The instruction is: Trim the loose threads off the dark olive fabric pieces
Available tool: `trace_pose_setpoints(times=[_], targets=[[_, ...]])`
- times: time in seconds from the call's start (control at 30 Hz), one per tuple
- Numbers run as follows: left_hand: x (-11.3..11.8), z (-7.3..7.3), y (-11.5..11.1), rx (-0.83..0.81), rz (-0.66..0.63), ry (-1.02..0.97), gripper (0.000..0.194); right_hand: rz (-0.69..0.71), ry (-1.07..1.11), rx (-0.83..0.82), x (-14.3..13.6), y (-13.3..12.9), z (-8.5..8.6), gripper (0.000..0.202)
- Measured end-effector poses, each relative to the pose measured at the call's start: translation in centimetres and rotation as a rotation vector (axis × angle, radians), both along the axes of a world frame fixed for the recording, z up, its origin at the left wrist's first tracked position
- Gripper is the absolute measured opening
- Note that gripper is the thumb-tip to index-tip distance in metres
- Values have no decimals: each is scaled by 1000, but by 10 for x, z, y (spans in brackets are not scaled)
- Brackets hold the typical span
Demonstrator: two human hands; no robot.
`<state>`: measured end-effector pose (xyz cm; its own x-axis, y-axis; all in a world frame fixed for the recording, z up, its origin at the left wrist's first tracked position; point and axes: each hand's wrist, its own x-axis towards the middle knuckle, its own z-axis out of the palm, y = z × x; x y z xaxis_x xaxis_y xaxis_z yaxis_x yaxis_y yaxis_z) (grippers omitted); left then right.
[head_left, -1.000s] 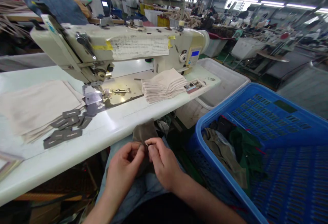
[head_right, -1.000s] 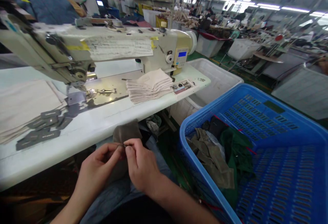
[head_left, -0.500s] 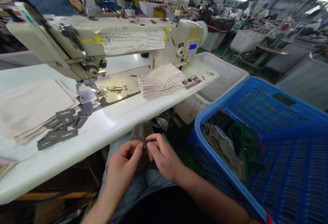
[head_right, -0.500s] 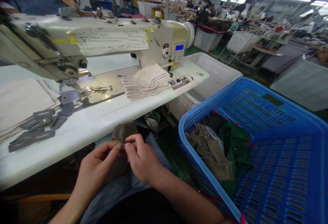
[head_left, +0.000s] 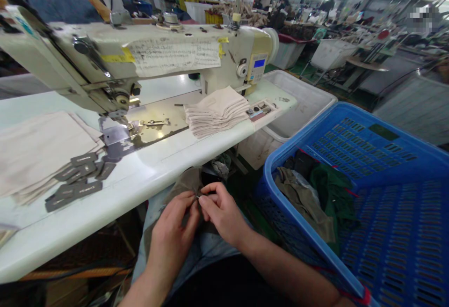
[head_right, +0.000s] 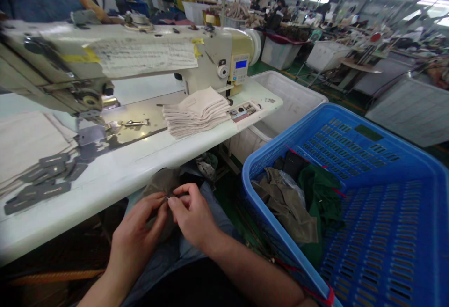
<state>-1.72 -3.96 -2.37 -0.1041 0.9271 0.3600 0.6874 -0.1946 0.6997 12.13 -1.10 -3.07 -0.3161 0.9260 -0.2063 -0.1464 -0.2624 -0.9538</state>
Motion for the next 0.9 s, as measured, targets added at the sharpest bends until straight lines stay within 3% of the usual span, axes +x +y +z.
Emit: trace_pose_setpoints(times=[0.27, 0.43, 0.57, 0.67, 0.8, 0.9], targets=[[1, -10, -3, 39, -19, 35, 17, -23, -9, -84, 1, 4, 7, 30], [1, -5, -3, -3, 15, -16, 18, -3, 1, -73, 1, 3, 4, 30], [-1, 4, -2, -181, 84, -166, 24, -95, -120, 46, 9, 8, 1, 35], [-1, 8, -1, -190, 80, -209, 23, -192, -256, 128, 14, 14, 2, 47], [4, 11, 0, -210, 18, -230, 18, -97, -315, 275, 11, 11, 6, 16], [9, 15, -1, -288, 36, -351, 20, -141, -399, 508, 4, -1, 5, 16]])
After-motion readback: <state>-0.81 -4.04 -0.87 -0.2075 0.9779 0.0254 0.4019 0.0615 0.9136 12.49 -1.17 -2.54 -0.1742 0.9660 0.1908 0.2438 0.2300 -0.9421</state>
